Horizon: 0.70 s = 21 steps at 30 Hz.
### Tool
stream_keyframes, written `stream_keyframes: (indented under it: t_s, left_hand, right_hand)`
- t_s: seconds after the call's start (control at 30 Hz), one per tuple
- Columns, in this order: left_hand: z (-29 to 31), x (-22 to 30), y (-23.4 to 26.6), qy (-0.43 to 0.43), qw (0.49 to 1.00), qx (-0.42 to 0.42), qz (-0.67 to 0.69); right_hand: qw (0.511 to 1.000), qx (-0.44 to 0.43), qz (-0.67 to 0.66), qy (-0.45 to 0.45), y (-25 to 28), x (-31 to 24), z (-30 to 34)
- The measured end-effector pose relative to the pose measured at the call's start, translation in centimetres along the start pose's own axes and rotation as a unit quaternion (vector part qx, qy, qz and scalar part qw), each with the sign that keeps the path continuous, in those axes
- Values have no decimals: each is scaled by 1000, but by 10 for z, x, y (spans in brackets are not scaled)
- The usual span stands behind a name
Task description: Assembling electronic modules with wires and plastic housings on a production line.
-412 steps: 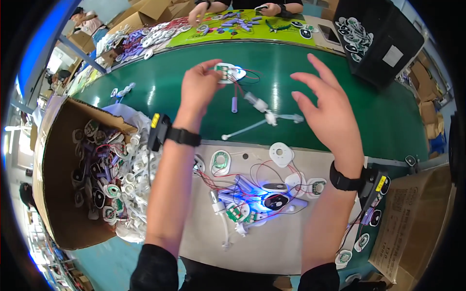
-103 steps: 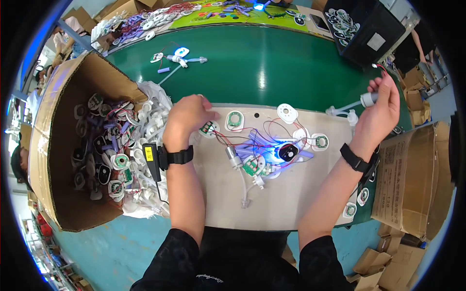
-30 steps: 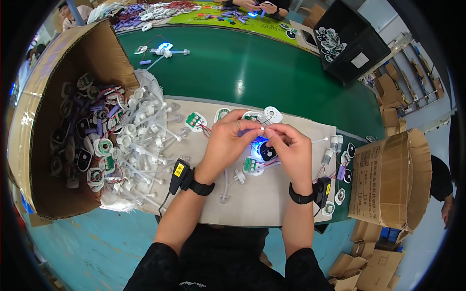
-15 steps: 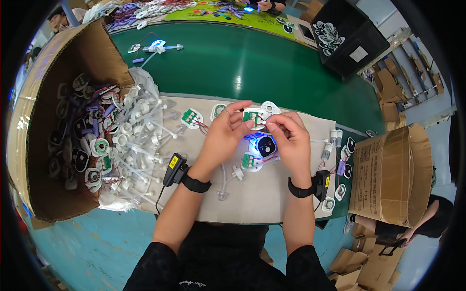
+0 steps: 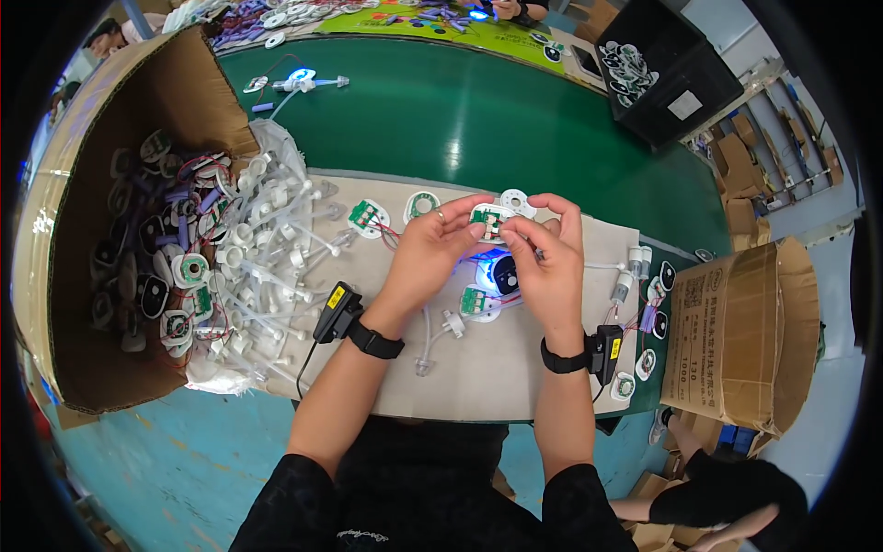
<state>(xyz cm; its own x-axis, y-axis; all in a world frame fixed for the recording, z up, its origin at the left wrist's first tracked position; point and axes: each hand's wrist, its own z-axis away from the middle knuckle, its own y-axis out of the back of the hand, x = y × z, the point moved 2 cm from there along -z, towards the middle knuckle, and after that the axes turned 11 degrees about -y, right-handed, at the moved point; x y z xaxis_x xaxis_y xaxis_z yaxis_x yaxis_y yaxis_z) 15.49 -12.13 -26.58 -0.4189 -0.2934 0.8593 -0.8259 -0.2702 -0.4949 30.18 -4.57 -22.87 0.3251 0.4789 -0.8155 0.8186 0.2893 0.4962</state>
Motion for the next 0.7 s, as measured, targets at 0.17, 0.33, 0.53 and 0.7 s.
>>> stream_keyframes:
  t_s: [0.17,0.33,0.53,0.7]
  left_hand:
    - [0,-5,5,-2,1000,-1,-25]
    - [0,-8,2,-39,998,-1,-46]
    - [-2,-7,1,-34,999,15,2]
    - [-2,-10,2,-38,999,15,1]
  right_hand:
    - [1000,-7,-2,-15,-2,-2,0]
    - [1000,5,-16,-18,-3,0,-3]
    - [997,-5,-67,-26,-6,-1,-1]
    - [997,-9,-64,-42,-5,-5,0]
